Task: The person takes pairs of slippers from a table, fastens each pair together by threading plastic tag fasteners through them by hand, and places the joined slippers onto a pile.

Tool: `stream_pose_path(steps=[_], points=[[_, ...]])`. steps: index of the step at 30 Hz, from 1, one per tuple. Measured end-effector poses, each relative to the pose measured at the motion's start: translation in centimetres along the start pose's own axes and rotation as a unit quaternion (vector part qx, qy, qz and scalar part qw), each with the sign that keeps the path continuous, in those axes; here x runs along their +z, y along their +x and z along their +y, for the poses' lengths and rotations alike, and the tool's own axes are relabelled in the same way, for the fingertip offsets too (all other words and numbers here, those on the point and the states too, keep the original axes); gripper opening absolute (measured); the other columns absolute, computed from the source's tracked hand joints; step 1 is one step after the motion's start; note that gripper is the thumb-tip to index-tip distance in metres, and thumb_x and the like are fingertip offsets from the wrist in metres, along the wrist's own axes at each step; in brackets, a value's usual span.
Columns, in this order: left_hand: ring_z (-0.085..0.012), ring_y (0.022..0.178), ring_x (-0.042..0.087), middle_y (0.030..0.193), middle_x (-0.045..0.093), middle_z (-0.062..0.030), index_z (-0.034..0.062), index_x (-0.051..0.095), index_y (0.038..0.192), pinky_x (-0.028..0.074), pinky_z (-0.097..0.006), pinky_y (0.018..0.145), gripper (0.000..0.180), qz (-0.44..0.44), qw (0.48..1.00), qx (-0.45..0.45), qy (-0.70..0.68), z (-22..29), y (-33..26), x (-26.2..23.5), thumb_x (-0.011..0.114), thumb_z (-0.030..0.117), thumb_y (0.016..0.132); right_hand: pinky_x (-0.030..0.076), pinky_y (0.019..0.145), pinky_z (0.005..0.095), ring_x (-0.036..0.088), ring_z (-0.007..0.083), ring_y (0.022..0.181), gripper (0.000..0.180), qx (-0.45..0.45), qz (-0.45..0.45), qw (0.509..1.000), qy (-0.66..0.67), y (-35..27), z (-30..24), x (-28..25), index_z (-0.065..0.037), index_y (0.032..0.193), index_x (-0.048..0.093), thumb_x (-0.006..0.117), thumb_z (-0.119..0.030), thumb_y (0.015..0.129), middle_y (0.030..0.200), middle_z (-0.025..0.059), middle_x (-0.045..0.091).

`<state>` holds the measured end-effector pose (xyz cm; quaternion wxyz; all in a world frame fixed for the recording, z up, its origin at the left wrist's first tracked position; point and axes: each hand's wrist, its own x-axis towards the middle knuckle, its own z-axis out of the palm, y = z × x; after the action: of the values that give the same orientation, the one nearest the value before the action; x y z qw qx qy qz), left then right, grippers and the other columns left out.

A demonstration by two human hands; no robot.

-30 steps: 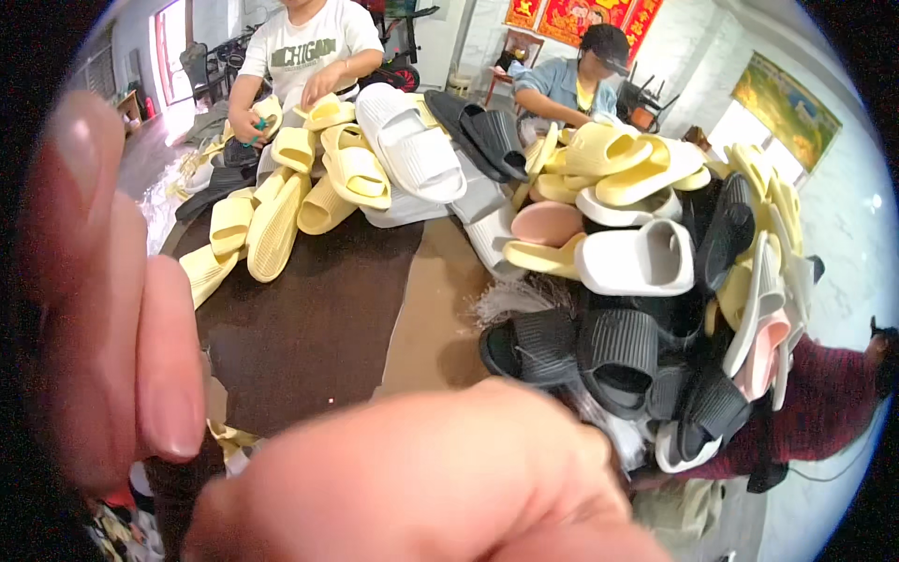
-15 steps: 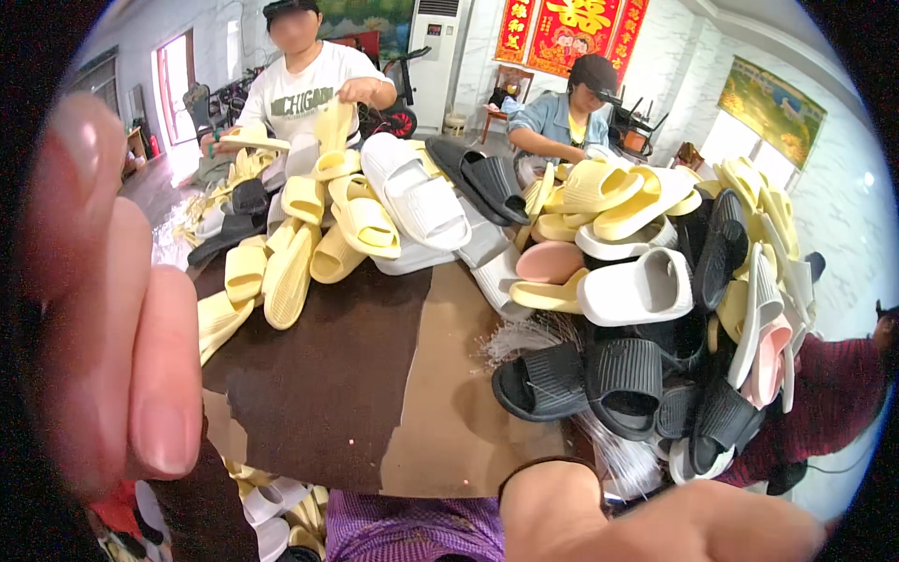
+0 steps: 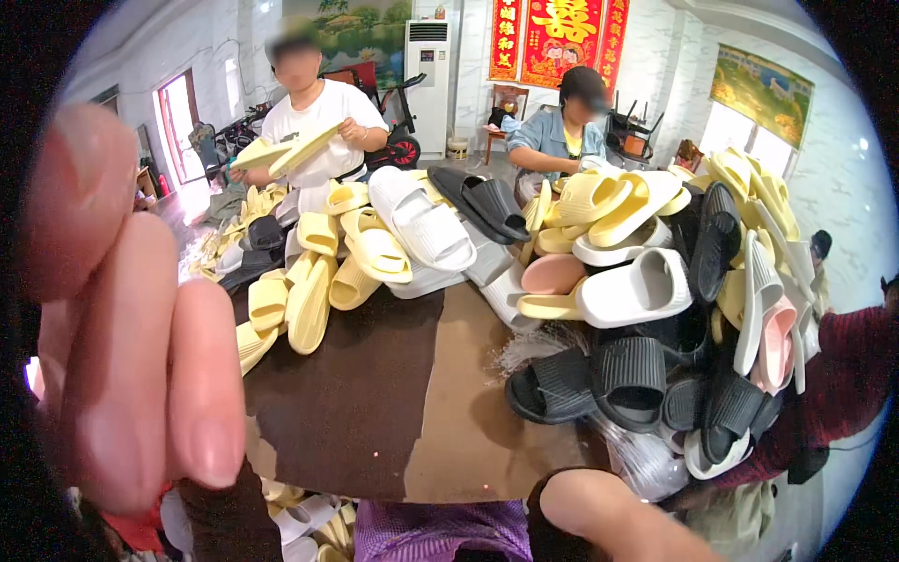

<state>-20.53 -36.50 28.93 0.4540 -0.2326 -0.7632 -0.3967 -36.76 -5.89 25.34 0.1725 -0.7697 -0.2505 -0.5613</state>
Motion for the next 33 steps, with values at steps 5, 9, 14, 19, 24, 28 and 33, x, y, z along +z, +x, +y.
stream_pose_path(steps=[5,9,14,19,24,28,33], points=[[-0.0199,0.088,0.055,0.126,0.047,-0.0226,-0.0038,0.016,0.143,0.047,-0.027,0.07,0.078,0.006,1.0,-0.028,0.005,2.1,-1.1,-0.7,0.057,0.027,0.084,0.046,0.08,0.0552,0.061,0.0281,0.07,0.033,0.2,-0.061,0.975,0.079,-7.5,1.2,-7.9,0.0,0.093,0.057,0.053,-0.032,0.093,0.079,0.0151,0.062],[-0.0197,0.087,0.055,0.126,0.046,-0.0228,-0.0041,0.017,0.143,0.047,-0.027,0.069,0.077,0.017,0.998,-0.059,0.008,2.6,-2.5,-1.1,0.057,0.026,0.084,0.052,0.07,0.0369,0.062,0.0218,0.077,0.021,0.402,0.55,0.706,-0.191,-17.3,6.5,-11.9,-0.004,0.102,0.056,0.054,-0.022,0.092,0.091,0.0129,0.062],[-0.0194,0.086,0.055,0.126,0.046,-0.023,-0.0044,0.017,0.143,0.047,-0.027,0.068,0.076,0.009,0.991,-0.13,0.0,4.3,-3.5,-0.3,0.056,0.025,0.084,0.052,0.065,0.0375,0.058,0.0196,0.076,0.026,0.388,0.77,0.461,-0.21,-28.5,10.5,-21.2,-0.005,0.107,0.052,0.056,-0.025,0.091,0.091,0.0081,0.055],[-0.019,0.085,0.054,0.127,0.046,-0.0232,-0.0047,0.018,0.142,0.047,-0.026,0.067,0.075,0.016,0.987,-0.161,-0.003,4.9,-4.5,0.2,0.055,0.025,0.084,0.052,0.058,0.0391,0.058,0.0213,0.071,0.029,0.382,0.802,0.413,-0.199,-32.8,10.8,-27.2,-0.003,0.107,0.052,0.055,-0.028,0.092,0.091,0.0091,0.055],[-0.02,0.085,0.056,0.125,0.048,-0.0245,-0.0053,0.029,0.138,0.048,-0.027,0.067,0.067,0.125,0.97,-0.203,0.041,5.8,-7.0,1.6,0.056,0.021,0.083,0.053,0.056,0.0383,0.059,0.0229,0.068,0.025,0.391,0.787,0.437,-0.19,-33.9,13.6,-29.1,0.0,0.106,0.051,0.053,-0.02,0.091,0.089,0.012,0.057],[-0.0223,0.089,0.06,0.116,0.056,-0.0211,-0.0026,0.04,0.131,0.051,-0.031,0.073,0.048,0.21,0.933,-0.289,-0.05,-1.4,-10.2,3.1,0.053,0.01,0.087,0.054,0.055,0.0373,0.061,0.0247,0.067,0.02,0.343,0.794,0.444,-0.233,-32.3,10.5,-27.9,0.003,0.103,0.05,0.051,-0.012,0.089,0.089,0.0151,0.059],[-0.0197,0.091,0.06,0.111,0.058,-0.0139,0.0003,0.044,0.129,0.05,-0.03,0.076,0.041,0.273,0.868,-0.397,-0.117,-7.9,-14.6,3.4,0.053,0.01,0.09,0.055,0.062,0.0366,0.062,0.0266,0.076,0.016,0.306,0.769,0.52,-0.21,-29.8,10.0,-19.2,0.002,0.099,0.051,0.052,-0.01,0.09,0.092,0.0158,0.059]])
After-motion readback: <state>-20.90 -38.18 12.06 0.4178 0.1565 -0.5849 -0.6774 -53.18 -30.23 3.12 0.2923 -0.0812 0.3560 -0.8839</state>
